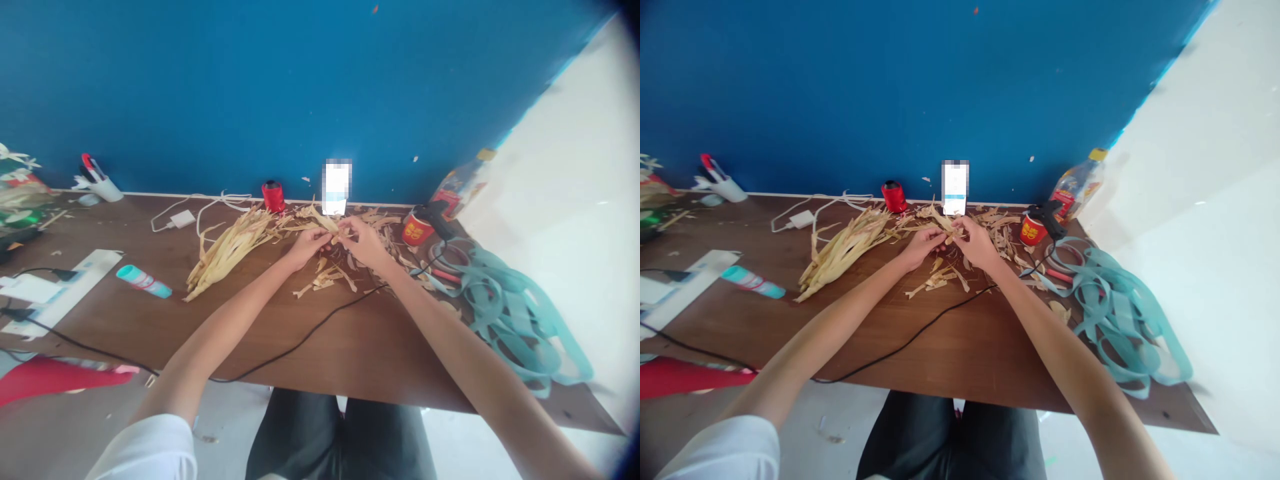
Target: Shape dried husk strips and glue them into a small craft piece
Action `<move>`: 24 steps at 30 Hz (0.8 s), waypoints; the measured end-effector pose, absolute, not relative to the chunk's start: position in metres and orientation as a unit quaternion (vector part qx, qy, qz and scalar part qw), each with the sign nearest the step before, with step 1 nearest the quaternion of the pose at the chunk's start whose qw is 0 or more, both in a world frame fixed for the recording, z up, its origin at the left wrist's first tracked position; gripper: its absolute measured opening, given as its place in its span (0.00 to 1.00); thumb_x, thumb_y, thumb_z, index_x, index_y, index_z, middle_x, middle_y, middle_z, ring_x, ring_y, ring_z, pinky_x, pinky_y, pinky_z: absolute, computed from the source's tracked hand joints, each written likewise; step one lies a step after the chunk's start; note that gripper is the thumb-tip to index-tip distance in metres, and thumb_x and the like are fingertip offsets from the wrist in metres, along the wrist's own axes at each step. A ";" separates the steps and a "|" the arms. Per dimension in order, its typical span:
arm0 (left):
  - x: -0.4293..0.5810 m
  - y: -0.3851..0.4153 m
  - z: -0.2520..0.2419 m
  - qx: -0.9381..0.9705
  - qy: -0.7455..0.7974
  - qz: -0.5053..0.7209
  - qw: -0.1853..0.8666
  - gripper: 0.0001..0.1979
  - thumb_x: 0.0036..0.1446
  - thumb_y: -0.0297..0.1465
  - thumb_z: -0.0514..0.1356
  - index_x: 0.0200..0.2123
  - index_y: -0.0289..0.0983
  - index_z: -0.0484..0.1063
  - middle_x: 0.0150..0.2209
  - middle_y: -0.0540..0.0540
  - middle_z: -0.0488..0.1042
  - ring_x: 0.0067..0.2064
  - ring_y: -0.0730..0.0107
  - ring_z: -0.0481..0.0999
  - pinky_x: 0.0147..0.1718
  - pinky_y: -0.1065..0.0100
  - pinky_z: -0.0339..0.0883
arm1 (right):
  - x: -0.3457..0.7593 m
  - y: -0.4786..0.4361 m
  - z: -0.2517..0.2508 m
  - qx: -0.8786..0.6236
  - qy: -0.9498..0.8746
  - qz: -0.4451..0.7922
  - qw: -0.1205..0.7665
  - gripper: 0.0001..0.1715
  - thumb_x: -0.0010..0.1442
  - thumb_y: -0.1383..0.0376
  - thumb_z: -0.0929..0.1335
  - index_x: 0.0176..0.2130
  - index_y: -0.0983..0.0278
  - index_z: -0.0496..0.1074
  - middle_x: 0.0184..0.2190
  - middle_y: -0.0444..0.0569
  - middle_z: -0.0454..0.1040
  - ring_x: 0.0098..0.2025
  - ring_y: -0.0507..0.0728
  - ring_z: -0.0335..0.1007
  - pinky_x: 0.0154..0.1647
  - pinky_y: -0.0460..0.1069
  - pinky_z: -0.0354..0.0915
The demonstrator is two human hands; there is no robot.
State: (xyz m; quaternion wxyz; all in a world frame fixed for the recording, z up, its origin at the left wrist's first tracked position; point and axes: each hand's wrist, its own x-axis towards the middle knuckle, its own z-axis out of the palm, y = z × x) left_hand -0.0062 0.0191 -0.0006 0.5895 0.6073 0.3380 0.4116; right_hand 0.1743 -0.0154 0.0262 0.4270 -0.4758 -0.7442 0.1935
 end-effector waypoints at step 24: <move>-0.006 0.018 -0.001 0.580 0.344 0.450 0.585 0.17 0.49 0.38 0.66 0.36 0.35 0.66 0.23 0.52 0.71 0.25 0.77 0.70 0.25 0.74 0.60 | 0.167 -0.023 0.028 -0.478 -0.803 0.086 0.346 0.22 0.57 0.60 0.68 0.51 0.62 0.68 0.46 0.54 0.75 0.46 0.64 0.72 0.47 0.56 0.65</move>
